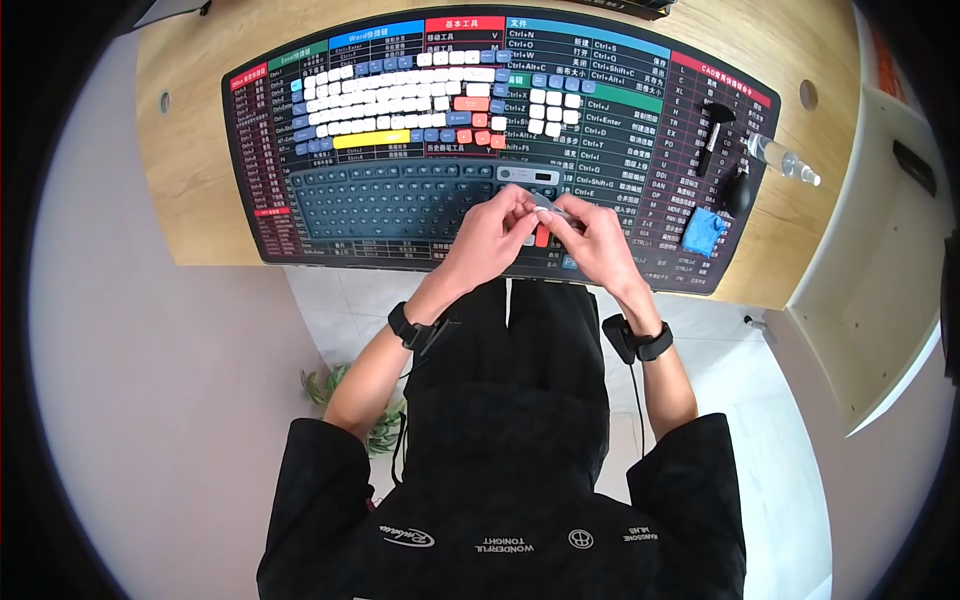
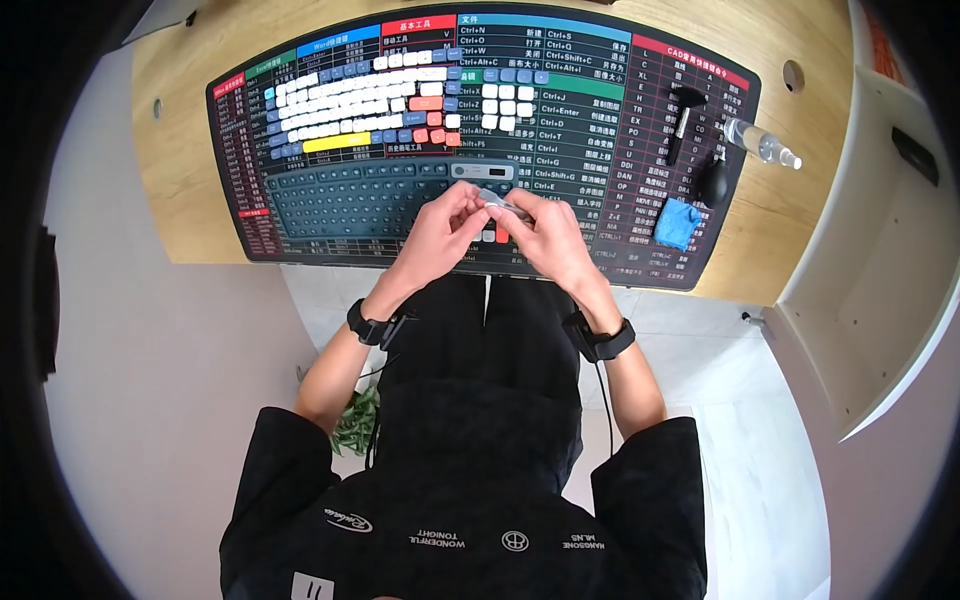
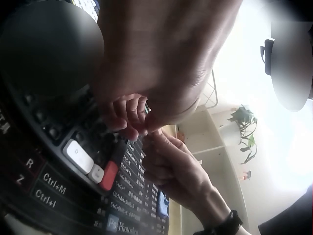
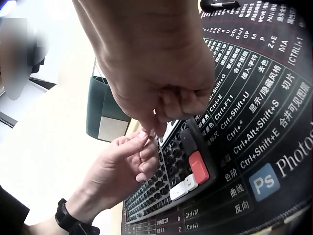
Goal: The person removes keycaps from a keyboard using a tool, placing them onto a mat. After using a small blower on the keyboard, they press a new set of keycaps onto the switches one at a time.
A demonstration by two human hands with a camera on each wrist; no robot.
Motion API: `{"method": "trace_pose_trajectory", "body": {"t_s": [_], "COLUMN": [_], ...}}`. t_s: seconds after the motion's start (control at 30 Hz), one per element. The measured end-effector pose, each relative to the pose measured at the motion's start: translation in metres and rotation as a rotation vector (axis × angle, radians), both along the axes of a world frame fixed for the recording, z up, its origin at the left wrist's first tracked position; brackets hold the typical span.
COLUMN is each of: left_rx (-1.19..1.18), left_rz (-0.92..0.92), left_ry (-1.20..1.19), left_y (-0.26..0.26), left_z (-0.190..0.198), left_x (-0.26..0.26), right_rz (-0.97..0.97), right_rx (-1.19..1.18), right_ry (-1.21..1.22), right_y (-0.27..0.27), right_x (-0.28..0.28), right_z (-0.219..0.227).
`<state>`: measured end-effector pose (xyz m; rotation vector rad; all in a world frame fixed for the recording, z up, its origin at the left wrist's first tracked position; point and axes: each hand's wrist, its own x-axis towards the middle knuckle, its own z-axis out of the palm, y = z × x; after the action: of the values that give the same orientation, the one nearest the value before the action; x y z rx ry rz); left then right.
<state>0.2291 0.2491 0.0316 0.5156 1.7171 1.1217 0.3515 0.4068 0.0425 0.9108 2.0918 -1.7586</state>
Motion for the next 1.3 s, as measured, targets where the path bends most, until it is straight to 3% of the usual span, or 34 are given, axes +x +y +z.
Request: {"method": "trace_pose_trajectory", "body": {"t_s": [0.17,0.27,0.4,0.57,1.23,1.3], "left_rx": [0.073,0.009,-0.119,-0.102,-0.078,-0.067], "left_rz": [0.04,0.042,-0.052,-0.071,-0.09,-0.214], "left_ry": [-0.092,-0.011,0.264,0.327,0.402,0.492], "left_y": [0.011,0.011,-0.003,-0.033,-0.054,-0.053], "left_z": [-0.006,0.003,0.011,0.006,0.0,0.004], "left_x": [-0.003,-0.006,-0.006,-0.001,-0.002,-0.004], "right_rz": [-0.083,-0.275,-0.228,-0.157,-0.437,-0.414], "right_rx": [-0.03,0.023,0.203,0.43,0.364,0.37], "right_ry": [0.078,0.065,-0.017,-0.146,-0.001,-0.001], "right_y": [0.011,0.025,0.04,0.039,0.026,0.021], "right_x": [0.002,-0.009,-0.02,-0.035,-0.036,-0.026], "right_z": [-0.011,-0.022,-0.046,-0.037,-0.044,-0.027]}}
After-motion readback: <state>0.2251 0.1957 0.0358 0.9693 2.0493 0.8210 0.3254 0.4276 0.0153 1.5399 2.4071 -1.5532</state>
